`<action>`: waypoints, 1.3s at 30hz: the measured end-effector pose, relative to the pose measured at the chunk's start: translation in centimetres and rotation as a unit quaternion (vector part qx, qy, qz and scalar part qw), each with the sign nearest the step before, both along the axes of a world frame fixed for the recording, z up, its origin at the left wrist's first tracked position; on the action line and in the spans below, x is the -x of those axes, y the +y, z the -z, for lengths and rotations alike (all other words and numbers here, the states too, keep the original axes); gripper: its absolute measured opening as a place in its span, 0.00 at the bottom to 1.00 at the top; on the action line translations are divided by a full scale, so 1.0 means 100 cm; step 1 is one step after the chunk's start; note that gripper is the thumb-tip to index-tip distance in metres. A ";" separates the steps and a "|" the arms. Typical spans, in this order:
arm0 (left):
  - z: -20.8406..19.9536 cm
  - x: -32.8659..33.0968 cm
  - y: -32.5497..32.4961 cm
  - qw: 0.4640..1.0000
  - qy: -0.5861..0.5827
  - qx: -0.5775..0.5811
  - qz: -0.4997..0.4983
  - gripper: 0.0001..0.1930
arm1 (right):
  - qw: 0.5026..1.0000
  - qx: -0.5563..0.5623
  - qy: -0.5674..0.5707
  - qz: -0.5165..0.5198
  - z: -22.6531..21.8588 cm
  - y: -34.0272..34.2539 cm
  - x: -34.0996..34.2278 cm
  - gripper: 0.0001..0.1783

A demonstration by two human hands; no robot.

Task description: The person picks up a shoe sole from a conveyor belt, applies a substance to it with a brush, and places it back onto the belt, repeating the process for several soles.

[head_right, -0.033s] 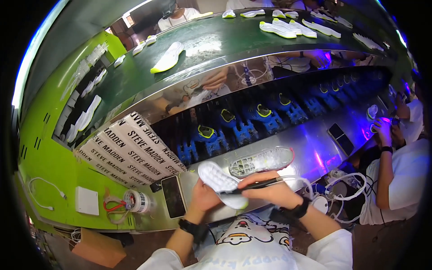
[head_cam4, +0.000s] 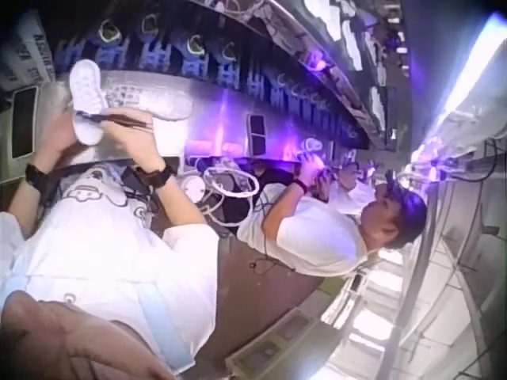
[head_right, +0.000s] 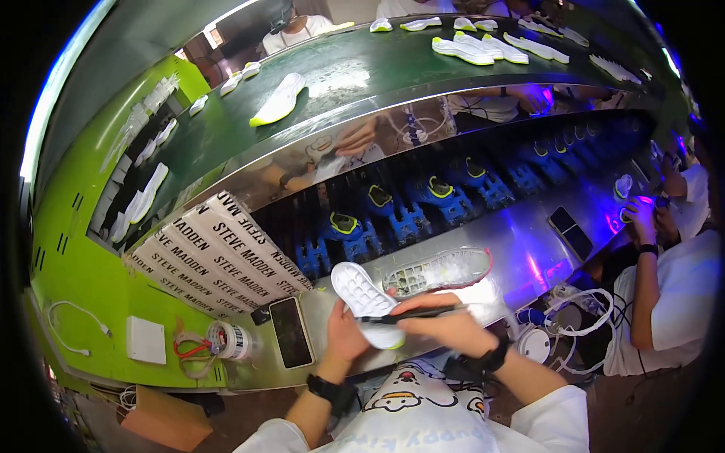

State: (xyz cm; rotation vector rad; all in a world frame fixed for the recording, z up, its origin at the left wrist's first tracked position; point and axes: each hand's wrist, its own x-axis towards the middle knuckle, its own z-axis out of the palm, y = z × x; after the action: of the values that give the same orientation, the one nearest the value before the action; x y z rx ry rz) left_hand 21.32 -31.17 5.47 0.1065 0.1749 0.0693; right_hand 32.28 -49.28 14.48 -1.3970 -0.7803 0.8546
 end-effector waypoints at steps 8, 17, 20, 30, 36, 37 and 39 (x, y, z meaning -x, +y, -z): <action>0.029 -0.001 -0.035 0.995 0.009 0.034 -0.094 0.27 | 0.960 -0.056 -0.267 0.068 0.021 0.024 0.042 0.12; 0.010 -0.006 -0.018 0.987 -0.069 0.120 -0.086 0.33 | 0.993 0.009 -0.059 -0.099 0.008 0.015 0.041 0.11; 0.006 -0.005 -0.009 0.996 -0.065 0.058 -0.032 0.33 | 0.995 0.035 0.087 -0.040 0.005 0.010 0.027 0.10; -0.023 -0.016 0.006 0.984 -0.012 -0.083 0.158 0.26 | 0.948 -0.102 -0.258 -0.158 -0.010 -0.004 0.017 0.06; -0.063 -0.030 0.003 0.936 0.090 -0.231 0.252 0.19 | 0.939 -0.090 -0.293 -0.153 -0.028 -0.013 0.011 0.06; -0.067 -0.033 0.001 0.935 0.086 -0.232 0.254 0.19 | 0.935 -0.065 -0.290 -0.195 -0.025 -0.015 0.007 0.06; -0.070 -0.034 -0.002 0.875 0.146 -0.381 0.263 0.18 | 0.929 -0.044 -0.309 -0.197 -0.020 -0.024 0.000 0.06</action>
State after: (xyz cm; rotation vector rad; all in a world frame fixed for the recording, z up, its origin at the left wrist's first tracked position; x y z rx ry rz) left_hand 24.74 -31.36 12.45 0.9551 0.4091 -0.4331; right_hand 32.31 -51.67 16.45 -1.4648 -1.6057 0.6612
